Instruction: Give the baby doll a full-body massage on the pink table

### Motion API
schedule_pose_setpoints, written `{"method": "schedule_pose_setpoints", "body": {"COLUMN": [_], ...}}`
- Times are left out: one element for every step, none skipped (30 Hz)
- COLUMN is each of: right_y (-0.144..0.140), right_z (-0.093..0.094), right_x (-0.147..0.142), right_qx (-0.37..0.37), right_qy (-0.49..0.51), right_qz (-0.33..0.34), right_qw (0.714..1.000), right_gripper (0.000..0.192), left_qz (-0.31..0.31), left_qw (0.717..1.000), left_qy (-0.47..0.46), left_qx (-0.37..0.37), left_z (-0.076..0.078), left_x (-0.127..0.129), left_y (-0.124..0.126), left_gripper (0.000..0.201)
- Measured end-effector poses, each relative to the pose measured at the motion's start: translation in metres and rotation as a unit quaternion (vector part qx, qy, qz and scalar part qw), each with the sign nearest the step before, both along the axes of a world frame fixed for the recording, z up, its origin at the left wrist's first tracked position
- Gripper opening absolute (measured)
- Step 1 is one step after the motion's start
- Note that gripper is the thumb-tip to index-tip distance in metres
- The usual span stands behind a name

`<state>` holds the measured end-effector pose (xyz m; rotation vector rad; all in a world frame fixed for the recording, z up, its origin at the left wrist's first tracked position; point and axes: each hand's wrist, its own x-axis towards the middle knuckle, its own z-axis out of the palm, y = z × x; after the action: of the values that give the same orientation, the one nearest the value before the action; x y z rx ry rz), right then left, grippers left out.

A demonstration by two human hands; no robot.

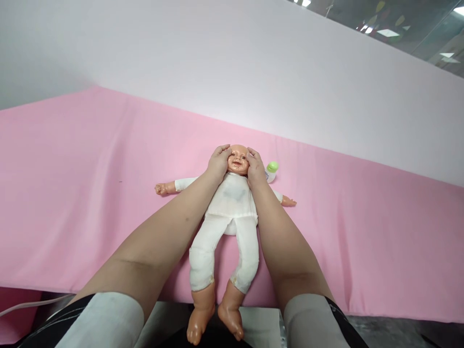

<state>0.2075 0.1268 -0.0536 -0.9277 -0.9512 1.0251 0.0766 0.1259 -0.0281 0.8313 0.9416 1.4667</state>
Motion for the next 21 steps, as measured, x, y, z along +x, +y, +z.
{"method": "schedule_pose_setpoints", "body": {"right_y": [-0.0005, -0.0009, -0.0014, -0.0018, -0.0023, -0.0028, -0.0034, -0.0041, -0.0048, -0.0054, -0.0059, -0.0064, -0.0066, -0.0067, -0.0066, -0.0064, -0.0061, -0.0057, -0.0053, -0.0048, -0.0044], "right_z": [0.0002, 0.0004, 0.0004, 0.0005, 0.0005, 0.0005, 0.0006, 0.0007, 0.0008, 0.0009, 0.0011, 0.0012, 0.0014, 0.0016, 0.0019, 0.0023, 0.0028, 0.0034, 0.004, 0.0045, 0.005], "right_x": [0.0004, 0.0006, 0.0007, 0.0004, 0.0, -0.0005, -0.0009, -0.0011, -0.0009, -0.0003, 0.0006, 0.0016, 0.0028, 0.0039, 0.005, 0.0058, 0.0065, 0.0069, 0.0072, 0.0073, 0.0071], "right_qx": [0.002, 0.003, 0.004, 0.003, 0.002, 0.003, 0.004, 0.005, 0.006, 0.005, 0.004, 0.002, -0.001, -0.004, -0.008, -0.013, -0.018, -0.022, -0.025, -0.028, -0.031], "right_qy": [0.009, 0.015, 0.019, 0.02, 0.02, 0.016, 0.01, 0.001, -0.01, -0.022, -0.033, -0.044, -0.054, -0.064, -0.074, -0.083, -0.092, -0.099, -0.104, -0.107, -0.107], "right_qz": [0.01, 0.018, 0.021, 0.02, 0.014, 0.008, 0.004, 0.002, 0.002, 0.005, 0.006, 0.006, 0.002, -0.003, -0.007, -0.012, -0.017, -0.02, -0.023, -0.025, -0.027], "right_qw": [1.0, 1.0, 1.0, 1.0, 1.0, 1.0, 1.0, 1.0, 1.0, 1.0, 0.999, 0.999, 0.999, 0.998, 0.997, 0.996, 0.995, 0.995, 0.994, 0.994, 0.993], "right_gripper": [0.043, 0.044, 0.046, 0.047, 0.049, 0.05, 0.052, 0.053, 0.055, 0.057, 0.059, 0.061, 0.061, 0.061, 0.061, 0.059, 0.058, 0.057, 0.056, 0.055, 0.054], "left_qz": [0.002, 0.004, 0.005, 0.004, 0.0, -0.004, -0.01, -0.015, -0.021, -0.024, -0.026, -0.027, -0.026, -0.025, -0.022, -0.018, -0.014, -0.011, -0.008, -0.005, -0.004], "left_qw": [1.0, 1.0, 1.0, 1.0, 1.0, 1.0, 1.0, 1.0, 1.0, 1.0, 1.0, 1.0, 1.0, 1.0, 0.999, 0.999, 0.999, 0.998, 0.998, 0.998, 0.998], "left_qy": [-0.006, -0.01, -0.013, -0.015, -0.017, -0.018, -0.019, -0.02, -0.021, -0.02, -0.016, -0.009, 0.0, 0.011, 0.024, 0.037, 0.048, 0.056, 0.062, 0.064, 0.063], "left_qx": [-0.007, -0.012, -0.014, -0.014, -0.013, -0.011, -0.01, -0.008, -0.007, -0.006, -0.004, -0.003, -0.003, -0.004, -0.004, -0.005, -0.004, -0.003, -0.001, 0.001, 0.004], "left_z": [0.0007, 0.0014, 0.0019, 0.0022, 0.0023, 0.0023, 0.0023, 0.0023, 0.0024, 0.0025, 0.0026, 0.0027, 0.0028, 0.0027, 0.0024, 0.002, 0.0013, 0.0005, -0.0005, -0.0014, -0.0023], "left_x": [-0.0002, -0.0005, -0.0008, -0.0012, -0.0016, -0.002, -0.0025, -0.0029, -0.0033, -0.0036, -0.0038, -0.004, -0.004, -0.0039, -0.0037, -0.0033, -0.0028, -0.0021, -0.0014, -0.0006, 0.0001], "left_y": [-0.0005, -0.001, -0.0016, -0.0022, -0.0028, -0.0035, -0.0041, -0.0048, -0.0055, -0.0062, -0.0068, -0.0073, -0.0075, -0.0074, -0.0069, -0.0061, -0.0051, -0.0037, -0.0023, -0.0007, 0.0008], "left_gripper": [0.034, 0.034, 0.034, 0.036, 0.038, 0.041, 0.045, 0.048, 0.052, 0.055, 0.058, 0.062, 0.064, 0.065, 0.065, 0.062, 0.059, 0.056, 0.052, 0.049, 0.047]}}
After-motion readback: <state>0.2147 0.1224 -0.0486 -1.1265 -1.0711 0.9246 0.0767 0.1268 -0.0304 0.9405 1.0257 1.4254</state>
